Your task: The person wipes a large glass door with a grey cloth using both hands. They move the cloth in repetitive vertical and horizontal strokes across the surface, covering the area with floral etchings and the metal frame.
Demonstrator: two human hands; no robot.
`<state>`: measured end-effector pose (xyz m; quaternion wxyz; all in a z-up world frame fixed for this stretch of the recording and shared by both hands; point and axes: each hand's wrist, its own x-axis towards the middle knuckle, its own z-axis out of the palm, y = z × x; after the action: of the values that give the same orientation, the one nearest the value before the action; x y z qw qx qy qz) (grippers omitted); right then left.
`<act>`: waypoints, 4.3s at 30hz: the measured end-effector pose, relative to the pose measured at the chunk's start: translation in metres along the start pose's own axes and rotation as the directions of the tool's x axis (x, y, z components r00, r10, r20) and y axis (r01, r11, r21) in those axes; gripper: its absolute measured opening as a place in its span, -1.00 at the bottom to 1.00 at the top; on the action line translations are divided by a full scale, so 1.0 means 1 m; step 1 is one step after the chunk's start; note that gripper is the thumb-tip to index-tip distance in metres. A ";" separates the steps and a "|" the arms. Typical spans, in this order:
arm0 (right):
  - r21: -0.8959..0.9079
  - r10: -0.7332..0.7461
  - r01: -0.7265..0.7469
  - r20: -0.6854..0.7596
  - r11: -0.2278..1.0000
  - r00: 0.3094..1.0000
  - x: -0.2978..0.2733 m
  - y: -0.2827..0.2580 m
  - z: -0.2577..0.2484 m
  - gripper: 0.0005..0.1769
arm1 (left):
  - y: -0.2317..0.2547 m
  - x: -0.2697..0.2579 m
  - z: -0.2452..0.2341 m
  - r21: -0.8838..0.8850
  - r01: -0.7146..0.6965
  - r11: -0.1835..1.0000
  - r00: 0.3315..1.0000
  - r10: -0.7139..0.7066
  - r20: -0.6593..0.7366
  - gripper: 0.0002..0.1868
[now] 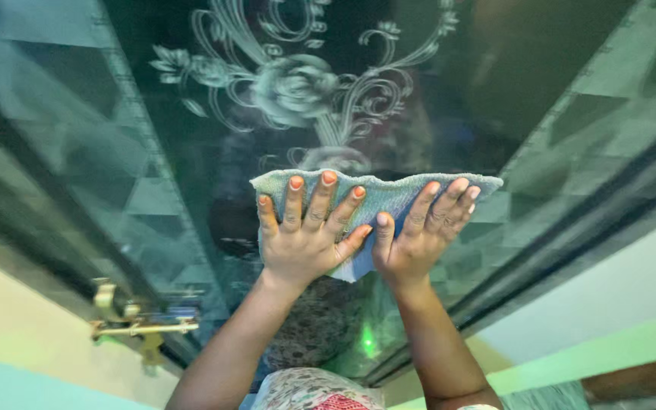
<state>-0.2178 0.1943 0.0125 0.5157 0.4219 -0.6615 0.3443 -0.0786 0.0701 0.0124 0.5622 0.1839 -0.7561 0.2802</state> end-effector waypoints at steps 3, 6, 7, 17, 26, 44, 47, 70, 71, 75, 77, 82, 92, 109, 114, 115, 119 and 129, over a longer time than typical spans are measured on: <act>-0.003 -0.024 0.024 0.012 1.000 1.000 0.000 -0.033 0.011 -0.11 | -0.035 -0.012 -0.006 -0.007 0.015 1.000 1.000 -0.014 0.006 -0.22; 0.002 -0.045 0.045 0.024 0.999 0.999 -0.001 -0.066 0.021 -0.08 | -0.068 -0.024 -0.011 0.002 0.036 0.999 0.999 -0.036 -0.002 -0.21; 0.000 -0.052 0.052 0.028 0.999 0.998 -0.002 -0.077 0.024 -0.08 | -0.079 -0.028 -0.012 -0.003 0.042 0.999 0.999 -0.042 0.001 -0.20; -0.043 -0.089 0.091 0.051 0.995 0.995 -0.010 -0.174 0.058 -0.10 | -0.170 -0.073 -0.024 0.002 0.121 0.993 0.992 -0.121 0.025 -0.15; -0.036 -0.063 0.064 0.016 0.997 0.998 -0.012 -0.213 0.068 -0.15 | -0.194 -0.084 -0.031 0.086 0.138 0.987 0.989 -0.141 0.041 -0.16; -0.040 -0.056 0.056 0.010 0.998 0.998 -0.015 -0.120 0.043 -0.17 | -0.105 -0.053 -0.013 -0.024 0.107 0.994 0.993 -0.106 0.050 -0.16; -0.044 -0.045 0.045 0.001 0.998 0.999 -0.016 -0.083 0.033 -0.16 | -0.071 -0.037 -0.008 -0.028 0.089 0.996 0.996 -0.088 0.016 -0.16; -0.177 0.008 -0.003 0.027 0.984 1.000 -0.042 0.195 -0.038 -0.11 | 0.199 0.023 0.050 -0.045 -0.022 0.999 0.999 0.023 0.026 -0.13; -0.205 0.018 -0.011 0.033 0.979 0.999 -0.045 0.202 -0.040 -0.10 | 0.207 0.024 0.051 -0.046 -0.021 0.999 0.999 0.023 0.025 -0.13; -0.274 0.002 0.009 0.040 0.962 0.999 -0.052 0.231 -0.051 -0.08 | 0.237 0.024 0.058 -0.058 -0.008 0.998 1.000 0.010 0.029 -0.13; -0.252 0.031 -0.022 0.030 0.968 0.999 -0.055 0.243 -0.056 -0.08 | 0.251 0.024 0.062 -0.068 -0.017 0.998 0.999 0.020 0.032 -0.14; -0.242 0.062 -0.052 0.031 0.969 0.998 -0.061 0.249 -0.058 -0.10 | 0.270 0.027 0.064 -0.057 -0.034 0.998 0.999 0.035 0.022 -0.19; -0.073 0.096 -0.096 -0.001 0.993 0.995 -0.042 0.224 -0.068 -0.15 | 0.245 0.031 0.053 -0.085 -0.061 0.994 0.998 0.061 -0.004 -0.24; -0.056 0.026 -0.026 -0.013 0.998 1.000 -0.024 0.117 -0.022 -0.17 | 0.121 0.007 0.032 -0.055 -0.039 0.998 0.999 0.039 -0.005 -0.23; -0.041 -0.026 0.027 0.023 0.999 0.999 -0.019 0.061 -0.005 -0.11 | 0.062 -0.012 0.024 -0.033 0.008 0.999 1.000 -0.008 0.001 -0.20; -0.044 -0.044 0.045 0.023 0.998 0.999 -0.019 0.049 -0.001 -0.10 | 0.049 -0.017 0.022 -0.027 0.015 1.000 1.000 -0.015 0.010 -0.20; -0.042 -0.092 0.094 0.030 0.995 0.995 -0.019 -0.001 0.013 -0.06 | -0.003 -0.034 0.013 -0.015 0.041 0.999 0.999 -0.041 0.020 -0.18; -0.030 -0.120 0.122 0.058 0.992 0.991 -0.027 -0.103 0.045 0.00 | -0.103 -0.075 -0.005 -0.038 0.099 0.994 0.995 -0.098 0.027 -0.13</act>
<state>-0.1379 0.1177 -0.0217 0.5239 0.4620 -0.6546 0.2890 0.0086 -0.0093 -0.0359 0.5695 0.2134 -0.7583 0.2348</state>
